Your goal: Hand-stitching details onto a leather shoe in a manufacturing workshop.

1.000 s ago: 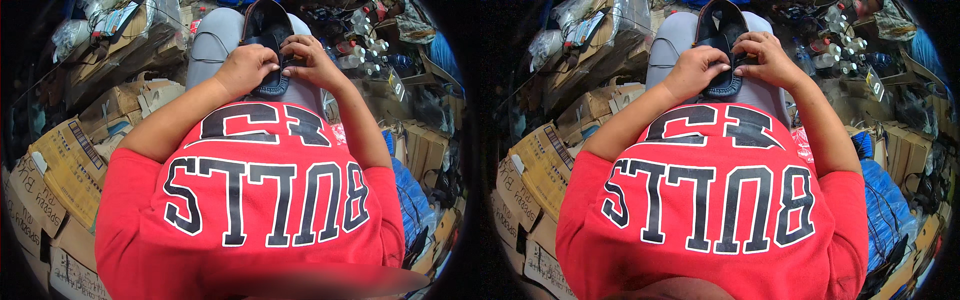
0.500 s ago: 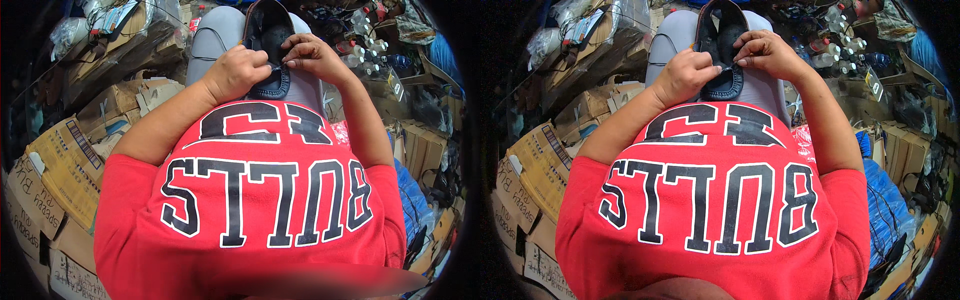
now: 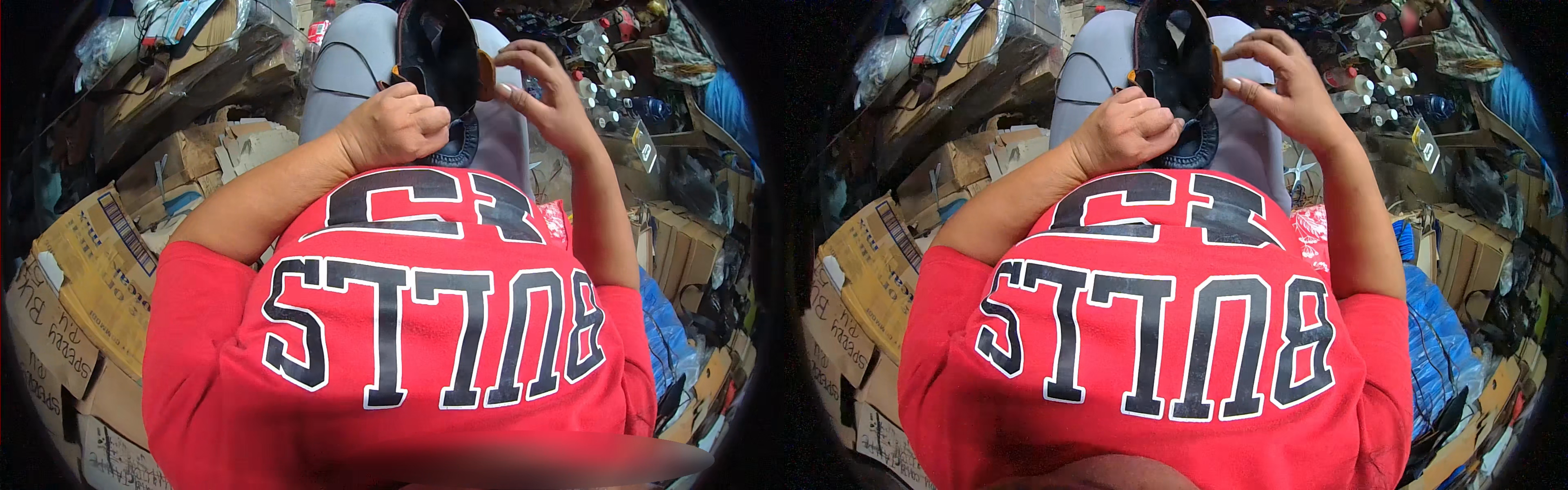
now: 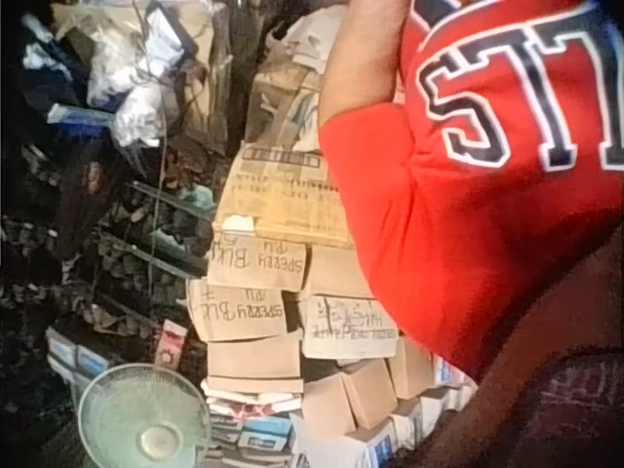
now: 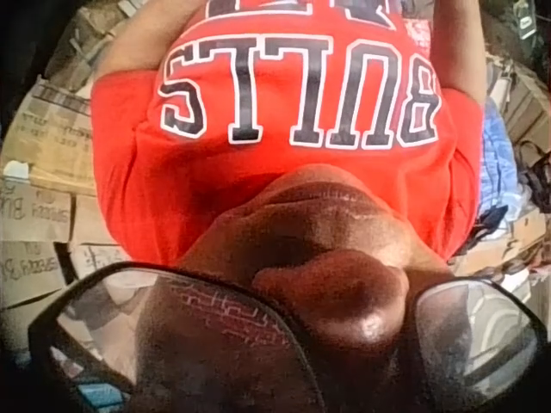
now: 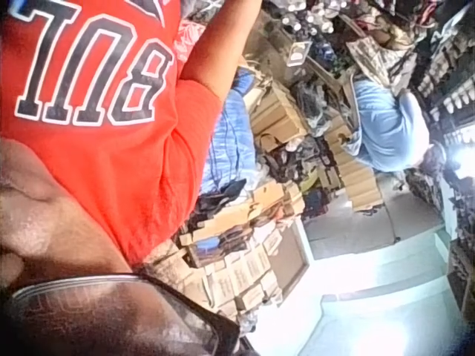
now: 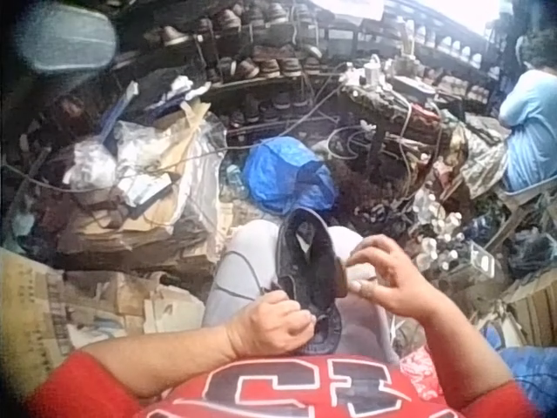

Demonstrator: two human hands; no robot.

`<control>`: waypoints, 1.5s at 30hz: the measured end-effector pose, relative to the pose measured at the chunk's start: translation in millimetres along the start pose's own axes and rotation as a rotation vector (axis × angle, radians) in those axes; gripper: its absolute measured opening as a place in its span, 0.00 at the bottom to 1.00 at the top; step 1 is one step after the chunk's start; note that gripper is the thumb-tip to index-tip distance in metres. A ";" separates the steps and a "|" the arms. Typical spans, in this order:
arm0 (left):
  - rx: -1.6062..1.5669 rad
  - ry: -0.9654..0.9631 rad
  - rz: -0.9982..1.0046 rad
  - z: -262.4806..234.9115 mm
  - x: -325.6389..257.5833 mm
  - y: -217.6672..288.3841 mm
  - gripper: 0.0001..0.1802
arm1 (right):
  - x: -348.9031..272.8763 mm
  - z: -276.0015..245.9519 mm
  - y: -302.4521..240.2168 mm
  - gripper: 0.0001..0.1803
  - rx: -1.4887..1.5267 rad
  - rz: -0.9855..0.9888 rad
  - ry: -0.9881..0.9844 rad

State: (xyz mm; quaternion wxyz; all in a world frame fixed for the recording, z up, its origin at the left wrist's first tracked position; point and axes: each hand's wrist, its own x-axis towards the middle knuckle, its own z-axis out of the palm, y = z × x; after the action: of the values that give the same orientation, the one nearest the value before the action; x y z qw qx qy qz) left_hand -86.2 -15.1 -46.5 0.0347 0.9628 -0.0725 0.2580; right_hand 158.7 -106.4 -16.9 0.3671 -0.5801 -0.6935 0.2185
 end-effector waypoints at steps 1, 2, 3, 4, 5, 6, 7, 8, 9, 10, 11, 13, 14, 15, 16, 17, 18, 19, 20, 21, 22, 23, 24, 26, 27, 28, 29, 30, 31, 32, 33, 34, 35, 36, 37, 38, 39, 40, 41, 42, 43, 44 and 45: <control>0.007 0.005 0.000 0.2 0.2 0.1 0.07 | 3.3 -2.7 -11.0 0.16 0.004 0.000 -0.006; 0.013 0.009 0.003 0.4 0.6 0.3 0.07 | 7.1 -6.6 -21.9 0.17 -0.181 -0.096 0.029; 0.012 0.009 0.005 1.1 1.9 -0.3 0.07 | 10.6 -9.3 -32.0 0.19 -0.360 -0.170 0.061; 0.027 0.050 0.013 1.7 3.2 -0.4 0.05 | 13.5 -11.3 -40.7 0.19 -0.371 -0.189 0.067; 0.039 0.057 0.019 1.8 4.1 -0.7 0.03 | 15.7 -12.3 -47.2 0.19 -0.434 -0.232 0.010; 0.045 0.093 0.020 1.7 4.6 -0.6 0.03 | 17.6 -11.9 -51.0 0.19 -0.510 -0.255 -0.068; 0.020 0.065 0.021 0.5 4.1 -0.2 0.06 | 19.7 -7.6 -51.8 0.14 -0.523 -0.284 -0.141; -0.009 0.036 0.019 -0.5 3.6 0.1 0.09 | 20.7 -3.7 -50.3 0.14 -0.523 -0.285 -0.143; -0.006 0.038 0.018 -0.5 3.9 0.4 0.09 | 20.8 0.2 -46.8 0.10 -0.540 -0.230 -0.250; -0.004 0.065 0.033 -0.6 3.9 0.5 0.09 | 20.7 3.4 -41.6 0.07 -0.588 -0.108 -0.402; -0.005 0.068 0.046 -0.7 3.7 0.4 0.09 | 21.0 4.9 -35.2 0.03 -0.533 -0.127 -0.368; -0.003 0.094 0.043 -1.4 2.7 0.4 0.09 | 21.2 4.5 -22.0 0.04 -0.436 -0.179 -0.344; -0.005 0.094 0.047 -1.7 2.2 0.1 0.08 | 21.3 3.0 -16.0 0.06 -0.378 -0.173 -0.346; -0.006 0.095 0.047 -1.5 2.2 -0.1 0.08 | 22.6 3.3 -10.4 0.06 -0.228 -0.125 -0.351; -0.017 0.105 0.046 -1.2 2.3 -0.3 0.08 | 20.8 3.7 -7.0 0.06 -0.220 -0.154 -0.359; -0.026 0.115 0.044 -1.2 2.2 -0.5 0.07 | 19.4 4.9 -4.5 0.06 -0.075 -0.031 -0.364; -0.025 0.116 0.041 -1.1 2.3 -0.7 0.07 | 18.0 6.5 -2.4 0.06 0.057 0.115 -0.375; -0.026 0.115 0.037 -1.2 2.1 -0.4 0.07 | 17.5 7.1 -0.4 0.06 0.070 0.089 -0.371; -0.036 0.101 0.032 -1.0 2.4 -0.4 0.07 | 16.7 7.8 1.6 0.06 0.182 0.178 -0.362; -0.028 0.114 0.033 -0.8 2.6 -0.4 0.07 | 15.8 8.5 3.5 0.08 0.290 0.262 -0.345; -0.028 0.119 0.030 -0.6 2.9 -0.5 0.07 | 15.6 9.2 5.9 0.08 0.293 0.269 -0.352; -0.028 0.124 0.028 -0.1 3.2 -0.6 0.06 | 16.1 9.7 9.0 0.08 0.339 0.284 -0.360; -0.029 0.127 0.030 0.2 3.4 -0.8 0.06 | 16.9 9.5 12.2 0.10 0.385 0.286 -0.369; -0.044 0.107 0.021 0.4 2.8 -1.3 0.06 | 18.2 4.9 18.6 0.10 0.417 0.399 -0.349; -0.034 0.129 0.025 0.2 2.1 -1.5 0.06 | 19.3 2.3 21.3 0.10 0.455 0.500 -0.331; -0.043 0.114 0.026 0.0 1.0 -1.1 0.06 | 20.8 1.0 23.8 0.11 0.455 0.547 -0.329; -0.049 0.099 0.027 -0.2 0.1 -1.3 0.07 | 21.4 -3.0 25.0 0.11 0.501 0.487 -0.259; -0.046 0.099 0.026 -0.3 -0.7 -1.2 0.07 | 21.7 -6.0 25.8 0.11 0.494 0.488 -0.181; -0.053 0.097 0.024 -0.1 -1.4 -0.4 0.07 | 22.1 -14.7 25.7 0.14 0.480 0.504 -0.037; -0.058 0.094 0.026 0.1 -1.8 -0.4 0.08 | 22.8 -24.2 24.9 0.14 0.414 0.591 0.043; -0.059 0.095 0.028 0.5 -1.9 -0.3 0.08 | 23.4 -31.3 23.6 0.14 0.365 0.541 0.099; -0.045 0.091 0.021 0.9 -1.7 -0.5 0.08 | 24.1 -36.7 21.7 0.15 0.311 0.509 0.187; -0.031 0.085 0.016 1.2 -1.4 -0.9 0.08 | 23.0 -40.1 18.1 0.16 0.301 0.456 0.146; -0.032 0.086 0.019 1.4 -1.1 -1.2 0.08 | 22.1 -40.0 14.3 0.16 0.328 0.413 0.115; -0.042 0.091 0.008 1.6 -0.6 -1.5 0.08 | 20.7 -38.1 9.4 0.18 0.118 0.248 0.043; -0.052 0.097 -0.005 1.7 -0.1 -1.5 0.09 | 19.0 -35.0 3.6 0.21 -0.111 0.081 -0.033; -0.051 0.097 -0.006 1.8 0.5 -1.7 0.09 | 16.2 -31.1 -3.4 0.25 -0.313 0.034 -0.094; -0.039 0.101 -0.004 1.5 0.8 -1.4 0.09 | 16.0 -26.5 -9.6 0.25 -0.311 0.033 -0.096; -0.028 0.084 -0.001 1.4 1.5 -1.1 0.10 | 16.4 -22.6 -15.4 0.27 -0.369 -0.042 -0.170; -0.030 0.101 0.000 0.9 1.8 -0.8 0.10 | 18.8 -18.0 -20.1 0.29 -0.427 -0.125 -0.238; -0.020 0.086 -0.006 0.4 2.3 -0.7 0.11 | 22.1 -13.2 -23.5 0.25 -0.460 -0.196 -0.240; -0.014 0.062 -0.015 0.1 2.9 -0.5 0.11 | 25.2 -11.8 -26.3 0.25 -0.444 -0.182 -0.234; -0.010 0.071 -0.009 -0.1 3.5 -0.5 0.11 | 28.5 -10.2 -27.4 0.20 -0.456 -0.189 -0.339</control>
State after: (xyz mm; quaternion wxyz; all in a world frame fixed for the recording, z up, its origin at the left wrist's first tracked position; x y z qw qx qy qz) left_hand -83.2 -15.1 -44.7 0.0433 0.9531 -0.0683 0.2916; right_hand 147.2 -86.5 16.8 0.1251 -0.5356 -0.8271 0.1156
